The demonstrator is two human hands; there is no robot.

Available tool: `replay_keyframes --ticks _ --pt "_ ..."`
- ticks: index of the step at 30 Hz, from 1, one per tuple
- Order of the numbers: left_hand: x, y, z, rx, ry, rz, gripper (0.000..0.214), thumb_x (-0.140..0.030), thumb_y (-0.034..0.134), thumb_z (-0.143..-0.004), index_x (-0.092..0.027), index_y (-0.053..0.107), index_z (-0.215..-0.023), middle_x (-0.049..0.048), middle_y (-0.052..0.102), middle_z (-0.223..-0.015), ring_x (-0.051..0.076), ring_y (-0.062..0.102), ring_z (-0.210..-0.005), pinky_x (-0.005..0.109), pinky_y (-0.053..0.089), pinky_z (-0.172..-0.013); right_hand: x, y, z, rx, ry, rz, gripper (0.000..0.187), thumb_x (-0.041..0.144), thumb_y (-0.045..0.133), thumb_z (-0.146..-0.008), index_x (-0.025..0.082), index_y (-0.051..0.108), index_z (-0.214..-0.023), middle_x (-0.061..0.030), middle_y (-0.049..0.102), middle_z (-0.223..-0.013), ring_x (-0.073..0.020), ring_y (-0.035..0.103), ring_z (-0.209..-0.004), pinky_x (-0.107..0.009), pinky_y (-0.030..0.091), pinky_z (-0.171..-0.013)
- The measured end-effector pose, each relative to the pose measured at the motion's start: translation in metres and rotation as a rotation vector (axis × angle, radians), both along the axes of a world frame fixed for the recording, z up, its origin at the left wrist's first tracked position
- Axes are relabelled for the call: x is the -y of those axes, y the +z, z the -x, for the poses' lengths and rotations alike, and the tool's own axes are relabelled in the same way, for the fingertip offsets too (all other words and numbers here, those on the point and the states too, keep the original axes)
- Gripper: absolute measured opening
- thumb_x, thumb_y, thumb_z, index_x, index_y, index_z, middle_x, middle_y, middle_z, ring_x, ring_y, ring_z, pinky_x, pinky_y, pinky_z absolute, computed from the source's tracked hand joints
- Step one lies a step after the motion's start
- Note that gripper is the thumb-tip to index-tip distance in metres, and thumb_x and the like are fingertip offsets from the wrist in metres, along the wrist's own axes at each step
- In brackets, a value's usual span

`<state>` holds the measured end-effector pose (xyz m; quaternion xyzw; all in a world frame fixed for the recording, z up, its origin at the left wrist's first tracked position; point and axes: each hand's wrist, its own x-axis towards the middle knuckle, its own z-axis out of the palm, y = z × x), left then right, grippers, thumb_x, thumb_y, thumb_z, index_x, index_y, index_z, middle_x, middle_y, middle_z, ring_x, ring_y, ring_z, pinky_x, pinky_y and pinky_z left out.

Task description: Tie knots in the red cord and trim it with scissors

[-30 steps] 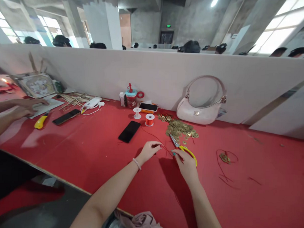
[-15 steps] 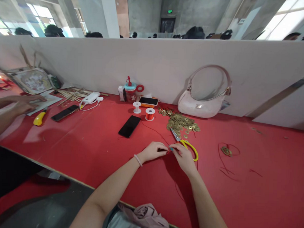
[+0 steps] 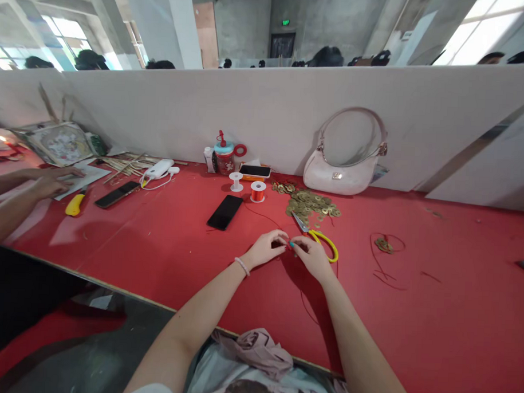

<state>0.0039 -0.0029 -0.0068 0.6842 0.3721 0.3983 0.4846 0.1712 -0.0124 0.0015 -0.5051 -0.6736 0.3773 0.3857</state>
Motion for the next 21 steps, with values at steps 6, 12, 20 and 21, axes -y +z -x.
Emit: replay_keyframes --ticks 6,12,20,21 --pt "0.0 0.005 -0.001 -0.023 0.032 -0.086 0.017 -0.014 0.054 -0.072 -0.012 0.059 -0.088 0.0061 0.064 -0.084 0.013 0.059 -0.078 0.025 0.046 -0.074 0.002 0.006 0.001 0.07 0.03 -0.025 0.017 0.027 0.047 -0.074 0.016 0.059 -0.078 -0.0052 0.063 -0.075 -0.0167 0.055 -0.066 -0.031 0.043 -0.066" --pt "0.001 0.01 0.0 -0.089 0.074 -0.143 0.015 -0.017 0.052 -0.074 -0.013 0.062 -0.084 0.006 0.065 -0.083 0.013 0.058 -0.077 0.024 0.046 -0.072 0.003 0.008 0.002 0.074 0.021 -0.037 0.018 0.027 0.046 -0.074 0.016 0.059 -0.08 -0.0051 0.063 -0.074 -0.0169 0.056 -0.067 -0.031 0.043 -0.067" --pt "0.003 0.012 0.002 -0.113 0.107 -0.174 0.016 -0.019 0.053 -0.074 -0.013 0.063 -0.085 0.0063 0.066 -0.084 0.014 0.059 -0.078 0.024 0.046 -0.073 0.003 0.008 0.003 0.086 0.025 -0.051 0.018 0.028 0.045 -0.075 0.017 0.058 -0.08 -0.0058 0.063 -0.077 -0.0176 0.057 -0.069 -0.032 0.044 -0.069" --pt "0.003 0.013 0.002 -0.116 0.112 -0.181 0.016 -0.019 0.052 -0.074 -0.013 0.063 -0.085 0.0062 0.066 -0.085 0.014 0.059 -0.078 0.024 0.046 -0.073 0.004 0.009 0.003 0.087 0.022 -0.056 0.019 0.029 0.044 -0.076 0.017 0.059 -0.08 -0.006 0.063 -0.078 -0.0178 0.057 -0.071 -0.032 0.044 -0.07"
